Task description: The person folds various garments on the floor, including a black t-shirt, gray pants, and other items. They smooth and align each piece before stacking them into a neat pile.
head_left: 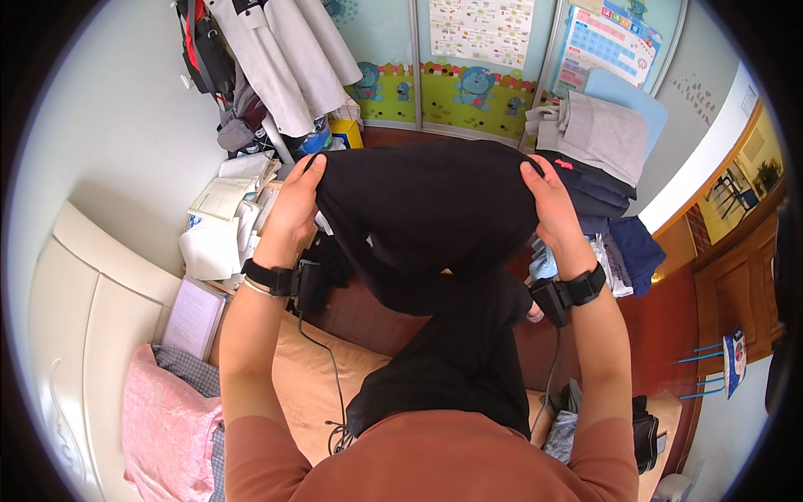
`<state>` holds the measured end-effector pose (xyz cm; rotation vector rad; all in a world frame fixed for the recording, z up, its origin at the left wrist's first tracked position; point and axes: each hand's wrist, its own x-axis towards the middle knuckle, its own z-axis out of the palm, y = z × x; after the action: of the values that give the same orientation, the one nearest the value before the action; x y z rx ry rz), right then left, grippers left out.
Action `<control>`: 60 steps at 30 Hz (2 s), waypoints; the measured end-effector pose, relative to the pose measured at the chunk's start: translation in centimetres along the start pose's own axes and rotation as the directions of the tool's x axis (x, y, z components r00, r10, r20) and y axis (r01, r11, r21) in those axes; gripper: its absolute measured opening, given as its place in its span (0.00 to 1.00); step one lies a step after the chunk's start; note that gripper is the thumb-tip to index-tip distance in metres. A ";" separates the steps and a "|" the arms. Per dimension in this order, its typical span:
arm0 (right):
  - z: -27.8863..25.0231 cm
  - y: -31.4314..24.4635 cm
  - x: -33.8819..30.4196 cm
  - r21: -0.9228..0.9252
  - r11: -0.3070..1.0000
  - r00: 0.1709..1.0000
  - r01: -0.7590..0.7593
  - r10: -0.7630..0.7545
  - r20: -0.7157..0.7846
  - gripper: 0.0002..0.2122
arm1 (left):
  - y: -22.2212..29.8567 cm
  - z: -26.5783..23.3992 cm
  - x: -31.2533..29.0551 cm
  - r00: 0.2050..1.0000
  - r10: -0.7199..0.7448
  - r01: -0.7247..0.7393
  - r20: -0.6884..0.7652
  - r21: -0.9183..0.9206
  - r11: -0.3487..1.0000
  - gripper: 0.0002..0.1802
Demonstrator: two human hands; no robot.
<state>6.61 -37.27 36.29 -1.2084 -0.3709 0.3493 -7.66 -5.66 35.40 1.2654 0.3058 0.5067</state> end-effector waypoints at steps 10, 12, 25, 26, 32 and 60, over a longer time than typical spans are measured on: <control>7.9 3.3 -1.6 -0.123 0.992 0.912 -0.031 0.078 0.403 0.18 | -4.7 9.1 -6.0 0.906 -0.014 -0.028 0.423 0.093 0.995 0.17; 7.6 4.0 -1.6 -0.025 0.965 0.839 -0.259 0.238 0.490 0.19 | -5.5 9.1 -5.3 0.928 -0.012 0.041 0.372 -0.070 0.997 0.14; 4.7 12.7 0.7 -0.434 0.798 0.843 0.419 -0.165 0.511 0.22 | 1.6 5.7 -2.0 0.930 -0.016 0.088 0.366 -0.179 0.980 0.15; 4.9 12.7 0.7 -0.443 0.810 0.878 0.385 -0.174 0.446 0.19 | 2.2 5.4 -1.9 0.954 -0.032 0.072 0.299 -0.122 0.990 0.15; 4.6 8.1 1.5 0.170 0.979 0.952 -0.114 0.059 0.301 0.08 | 3.7 1.1 -1.7 0.989 0.056 -0.081 0.139 0.184 0.980 0.13; 4.0 2.6 1.2 0.076 0.997 0.912 0.007 -0.037 0.407 0.06 | 2.9 0.8 -4.7 0.985 0.017 -0.078 0.169 0.360 0.930 0.09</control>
<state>5.66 -32.56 35.15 -1.0535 -0.7280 0.5950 -11.86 -8.15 38.19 1.6712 0.2375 0.3942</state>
